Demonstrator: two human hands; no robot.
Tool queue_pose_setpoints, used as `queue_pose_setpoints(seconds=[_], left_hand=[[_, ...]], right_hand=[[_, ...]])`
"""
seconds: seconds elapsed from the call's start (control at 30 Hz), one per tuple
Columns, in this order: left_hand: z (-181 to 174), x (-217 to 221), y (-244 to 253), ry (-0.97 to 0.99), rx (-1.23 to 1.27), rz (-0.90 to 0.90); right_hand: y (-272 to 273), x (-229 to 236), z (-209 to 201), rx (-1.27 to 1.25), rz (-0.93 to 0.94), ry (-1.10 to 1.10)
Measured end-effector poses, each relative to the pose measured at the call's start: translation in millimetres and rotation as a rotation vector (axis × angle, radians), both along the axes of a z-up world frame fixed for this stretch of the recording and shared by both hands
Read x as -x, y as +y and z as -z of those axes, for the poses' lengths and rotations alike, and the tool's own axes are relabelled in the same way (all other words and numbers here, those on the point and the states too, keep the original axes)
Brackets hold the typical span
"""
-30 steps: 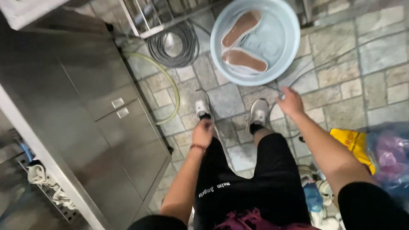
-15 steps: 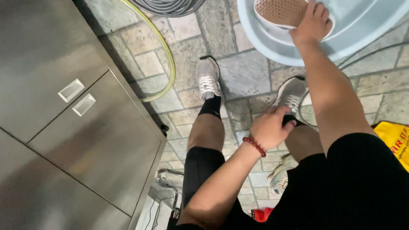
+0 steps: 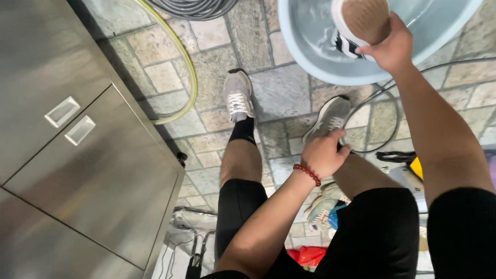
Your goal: Washing a pair of black and white sneakers in a stainless steel sink.
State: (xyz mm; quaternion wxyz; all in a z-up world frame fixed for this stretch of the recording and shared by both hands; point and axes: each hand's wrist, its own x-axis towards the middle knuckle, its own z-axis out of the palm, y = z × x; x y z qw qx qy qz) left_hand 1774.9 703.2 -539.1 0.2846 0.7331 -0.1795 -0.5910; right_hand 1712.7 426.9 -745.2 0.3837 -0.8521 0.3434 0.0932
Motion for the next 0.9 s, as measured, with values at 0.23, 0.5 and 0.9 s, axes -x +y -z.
queue_pose_setpoints(seconds=[0.23,0.5,0.9], left_hand=[[15,19,2,0.02,0.015,-0.018],[13,3,10,0.048,-0.033,-0.047],[15,-1,14,0.048,-0.026,-0.04]], right_hand=[[-14,1,-87,-0.248,0.128,-0.175],[-37,2,-136,-0.123,0.111,0.003],[-63,77,-179,0.323,-0.229,0.147]])
